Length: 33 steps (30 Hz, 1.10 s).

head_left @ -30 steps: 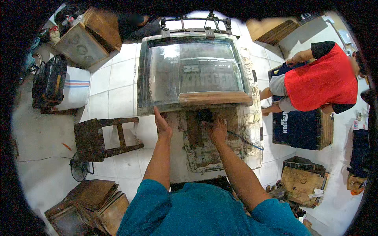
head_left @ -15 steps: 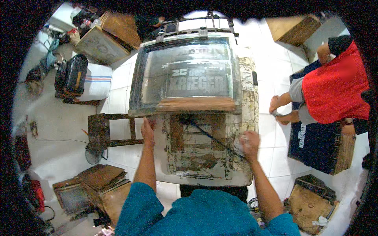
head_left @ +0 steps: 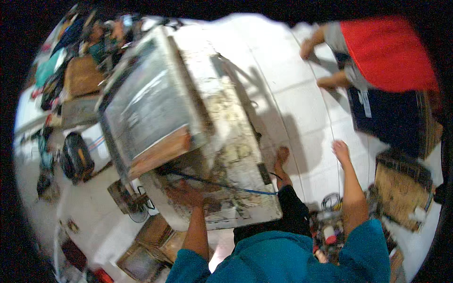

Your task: The person repeatedly aligns a screen-printing frame over a fabric-covered board, pulls a squeegee across the mesh to transfer ink, and lifts the frame to reveal the printed text. The person then applies more ink to the frame and wipes the screen with a sponge.

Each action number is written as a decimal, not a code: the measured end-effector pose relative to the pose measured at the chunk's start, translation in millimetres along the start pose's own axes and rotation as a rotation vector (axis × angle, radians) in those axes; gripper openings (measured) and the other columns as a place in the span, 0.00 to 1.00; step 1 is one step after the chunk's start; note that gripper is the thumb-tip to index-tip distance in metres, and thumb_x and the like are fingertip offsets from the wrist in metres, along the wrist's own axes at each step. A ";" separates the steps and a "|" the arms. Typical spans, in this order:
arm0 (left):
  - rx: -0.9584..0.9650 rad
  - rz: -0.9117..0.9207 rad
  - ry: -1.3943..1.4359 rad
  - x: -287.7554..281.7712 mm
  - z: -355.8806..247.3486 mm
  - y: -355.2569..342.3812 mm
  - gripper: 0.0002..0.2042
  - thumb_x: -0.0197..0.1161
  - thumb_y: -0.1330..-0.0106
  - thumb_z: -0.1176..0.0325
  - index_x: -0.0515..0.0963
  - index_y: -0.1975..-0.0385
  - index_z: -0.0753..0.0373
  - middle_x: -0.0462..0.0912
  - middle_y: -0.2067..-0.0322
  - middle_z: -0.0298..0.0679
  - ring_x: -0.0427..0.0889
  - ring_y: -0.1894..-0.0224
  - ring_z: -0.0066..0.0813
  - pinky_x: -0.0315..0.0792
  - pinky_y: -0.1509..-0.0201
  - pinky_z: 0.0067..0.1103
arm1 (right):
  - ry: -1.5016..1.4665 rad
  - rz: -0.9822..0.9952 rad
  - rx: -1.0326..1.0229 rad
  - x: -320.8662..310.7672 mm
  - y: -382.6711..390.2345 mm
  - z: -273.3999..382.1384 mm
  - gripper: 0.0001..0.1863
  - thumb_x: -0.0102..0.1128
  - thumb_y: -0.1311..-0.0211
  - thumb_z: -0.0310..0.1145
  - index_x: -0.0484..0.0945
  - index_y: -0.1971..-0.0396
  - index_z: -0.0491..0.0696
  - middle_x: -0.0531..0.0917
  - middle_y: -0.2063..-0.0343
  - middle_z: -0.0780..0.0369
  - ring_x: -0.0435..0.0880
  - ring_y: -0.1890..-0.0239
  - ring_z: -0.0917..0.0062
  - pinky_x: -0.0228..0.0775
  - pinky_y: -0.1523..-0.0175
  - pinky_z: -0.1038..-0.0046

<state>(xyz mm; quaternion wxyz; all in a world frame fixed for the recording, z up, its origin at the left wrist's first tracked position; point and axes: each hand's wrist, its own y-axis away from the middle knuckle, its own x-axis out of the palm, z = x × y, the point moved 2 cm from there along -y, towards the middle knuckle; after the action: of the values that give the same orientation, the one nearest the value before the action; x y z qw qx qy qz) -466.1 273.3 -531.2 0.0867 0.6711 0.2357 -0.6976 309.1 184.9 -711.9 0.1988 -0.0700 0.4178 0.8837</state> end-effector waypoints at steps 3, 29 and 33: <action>0.198 0.035 -0.236 10.6 36.2 -1.5 0.38 0.44 0.21 0.42 0.53 0.25 0.70 0.53 0.24 0.58 0.53 0.23 0.55 0.46 0.21 0.44 | 0.176 0.067 -0.018 107.4 -11.5 12.2 0.20 0.64 0.31 0.39 0.78 0.44 0.45 0.85 0.53 0.60 0.83 0.52 0.74 0.77 0.49 0.71; -0.033 0.013 0.038 -37.8 -33.7 -21.6 0.34 0.44 0.21 0.43 0.61 0.27 0.66 0.64 0.29 0.57 0.63 0.27 0.55 0.60 0.27 0.46 | 0.311 -0.074 -0.147 117.8 102.2 -8.0 0.18 0.56 0.28 0.42 0.83 0.71 0.44 0.86 0.72 0.54 0.85 0.66 0.65 0.76 0.54 0.63; -0.231 0.054 -0.002 6.8 -7.2 -28.4 0.36 0.44 0.22 0.40 0.59 0.26 0.63 0.63 0.28 0.57 0.62 0.27 0.55 0.58 0.27 0.50 | -0.067 -0.347 -0.191 145.9 209.3 -20.6 0.21 0.50 0.22 0.43 0.84 0.64 0.41 0.81 0.77 0.63 0.76 0.72 0.77 0.73 0.61 0.68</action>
<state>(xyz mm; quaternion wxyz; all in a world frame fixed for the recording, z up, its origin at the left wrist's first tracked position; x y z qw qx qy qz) -472.7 302.6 -531.7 0.1824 0.6620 0.2961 -0.6639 89.5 92.2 -618.7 0.3542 -0.1300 0.3072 0.8737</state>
